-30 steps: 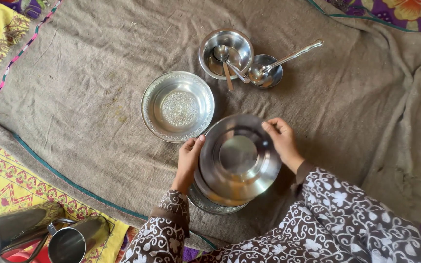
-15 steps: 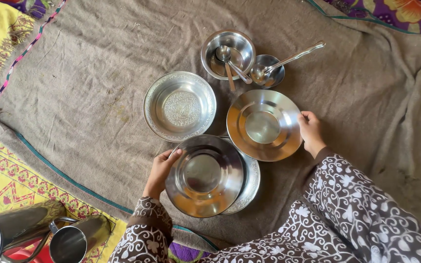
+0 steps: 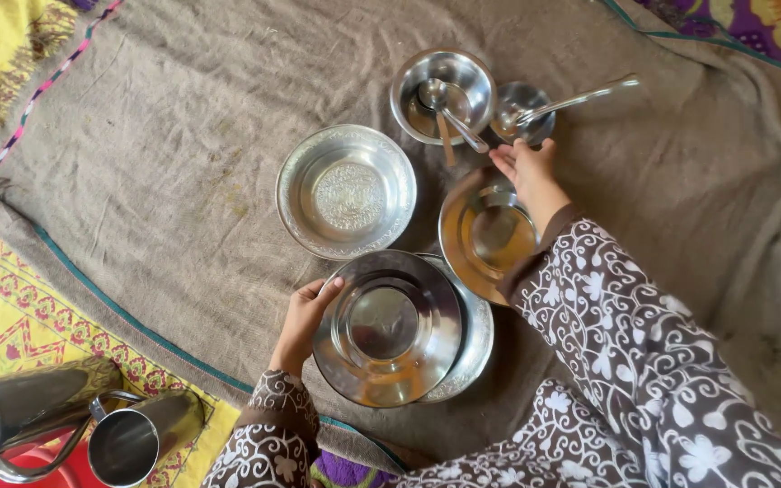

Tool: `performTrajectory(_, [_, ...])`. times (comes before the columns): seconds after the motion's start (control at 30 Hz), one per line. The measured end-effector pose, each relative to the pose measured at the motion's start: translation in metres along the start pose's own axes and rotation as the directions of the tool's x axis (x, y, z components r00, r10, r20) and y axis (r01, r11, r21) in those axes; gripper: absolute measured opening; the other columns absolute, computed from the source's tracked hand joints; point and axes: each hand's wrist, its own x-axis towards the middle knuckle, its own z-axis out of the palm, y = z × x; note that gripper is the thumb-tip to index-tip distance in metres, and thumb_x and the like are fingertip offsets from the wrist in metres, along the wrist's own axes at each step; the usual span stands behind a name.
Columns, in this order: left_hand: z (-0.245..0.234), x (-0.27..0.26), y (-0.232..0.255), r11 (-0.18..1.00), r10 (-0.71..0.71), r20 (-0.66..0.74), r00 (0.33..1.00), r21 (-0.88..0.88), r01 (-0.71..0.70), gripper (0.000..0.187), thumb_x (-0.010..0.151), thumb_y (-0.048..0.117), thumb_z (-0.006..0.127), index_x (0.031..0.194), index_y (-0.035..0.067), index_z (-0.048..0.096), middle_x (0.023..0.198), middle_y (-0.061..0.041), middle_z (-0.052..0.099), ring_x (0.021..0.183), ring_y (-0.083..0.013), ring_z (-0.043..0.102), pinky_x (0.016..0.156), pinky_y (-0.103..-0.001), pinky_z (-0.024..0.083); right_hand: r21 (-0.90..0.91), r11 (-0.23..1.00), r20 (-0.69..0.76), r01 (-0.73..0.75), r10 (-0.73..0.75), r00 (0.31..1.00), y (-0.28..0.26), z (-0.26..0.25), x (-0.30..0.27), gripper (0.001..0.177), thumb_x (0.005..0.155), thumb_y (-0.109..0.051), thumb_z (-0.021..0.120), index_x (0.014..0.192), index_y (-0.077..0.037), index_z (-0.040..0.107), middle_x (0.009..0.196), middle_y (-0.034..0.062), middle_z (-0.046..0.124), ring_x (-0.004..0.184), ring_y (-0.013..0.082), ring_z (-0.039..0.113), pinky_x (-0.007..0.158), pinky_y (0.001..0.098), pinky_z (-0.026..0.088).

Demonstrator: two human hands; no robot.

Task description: Unfold a cloth and arrange metal bowls, plates, and spoons on it on the floor

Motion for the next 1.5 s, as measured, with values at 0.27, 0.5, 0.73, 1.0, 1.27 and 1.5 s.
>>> performTrajectory(0.27, [-0.001, -0.001, -0.003, 0.992, -0.022, 0.019, 1.0, -0.125, 0.024, 0.031, 0.095, 0.026, 0.07, 0.107, -0.001, 0.077, 0.094, -0.003, 0.076, 0.079, -0.0083, 0.065, 0.072, -0.025, 0.052, 0.043, 0.998, -0.041, -0.037, 0.038, 0.998, -0.014, 0.051, 0.02, 0.046, 0.103, -0.011, 0.062, 0.138, -0.008, 0.034, 0.129, 0.0162, 0.057, 0.108, 0.0349, 0.068, 0.091, 0.0476, 0.062])
performTrajectory(0.5, [-0.004, -0.008, -0.002, 0.993, 0.004, 0.02, 1.0, -0.12, -0.001, 0.034, 0.096, 0.027, 0.07, 0.11, -0.003, 0.076, 0.095, -0.004, 0.076, 0.081, -0.0093, 0.066, 0.074, -0.026, 0.054, 0.206, 0.911, 0.142, -0.356, 0.332, 0.932, 0.014, 0.093, 0.012, 0.027, 0.106, -0.018, 0.051, 0.126, 0.0, 0.051, 0.128, 0.0231, 0.058, 0.109, 0.0358, 0.069, 0.095, 0.0487, 0.061])
performTrajectory(0.73, [-0.01, -0.016, -0.002, 0.985, -0.006, 0.029, 1.0, -0.172, 0.011, 0.035, 0.096, 0.026, 0.069, 0.116, -0.001, 0.075, 0.1, -0.004, 0.077, 0.085, -0.0095, 0.068, 0.076, -0.025, 0.055, 0.157, 0.958, 0.176, -0.239, 0.211, 0.961, 0.016, 0.093, 0.027, 0.048, 0.107, -0.03, 0.056, 0.138, 0.004, 0.046, 0.134, 0.0219, 0.059, 0.115, 0.0335, 0.067, 0.1, 0.0453, 0.057])
performTrajectory(1.0, [-0.042, -0.026, -0.001, 0.918, -0.031, -0.072, 0.997, -0.398, -0.001, 0.031, 0.098, 0.027, 0.066, 0.114, 0.001, 0.072, 0.099, -0.006, 0.075, 0.082, -0.0141, 0.07, 0.073, -0.03, 0.058, -0.861, -0.28, 0.438, 0.424, 0.012, 0.899, -0.04, 0.026, -0.065, 0.07, 0.078, -0.028, 0.086, 0.136, -0.018, 0.048, 0.147, 0.0147, 0.043, 0.127, 0.0466, 0.044, 0.1, 0.0602, 0.041])
performTrajectory(1.27, [-0.078, -0.048, -0.007, 0.866, 0.008, -0.316, 0.949, -0.472, -0.165, 0.039, 0.101, 0.034, 0.061, 0.126, 0.005, 0.065, 0.114, -0.008, 0.073, 0.095, -0.0195, 0.071, 0.081, -0.038, 0.06, -0.814, -0.068, 0.549, 0.577, -0.415, 0.726, -0.07, -0.014, 0.002, 0.034, 0.087, -0.017, 0.081, 0.116, -0.011, 0.064, 0.123, 0.0169, 0.059, 0.118, 0.0375, 0.056, 0.099, 0.048, 0.048])
performTrajectory(1.5, [-0.105, -0.046, -0.058, 0.603, 0.087, -0.524, 0.847, -0.649, -0.464, 0.048, 0.102, 0.04, 0.056, 0.142, 0.016, 0.053, 0.136, -0.004, 0.063, 0.118, -0.0234, 0.066, 0.098, -0.046, 0.06, -0.708, 0.209, 0.687, 0.675, -0.019, 0.727, -0.035, 0.048, -0.158, 0.019, 0.09, -0.028, 0.075, 0.091, -0.01, 0.074, 0.085, 0.0048, 0.073, 0.078, 0.0184, 0.069, 0.07, 0.0343, 0.053])
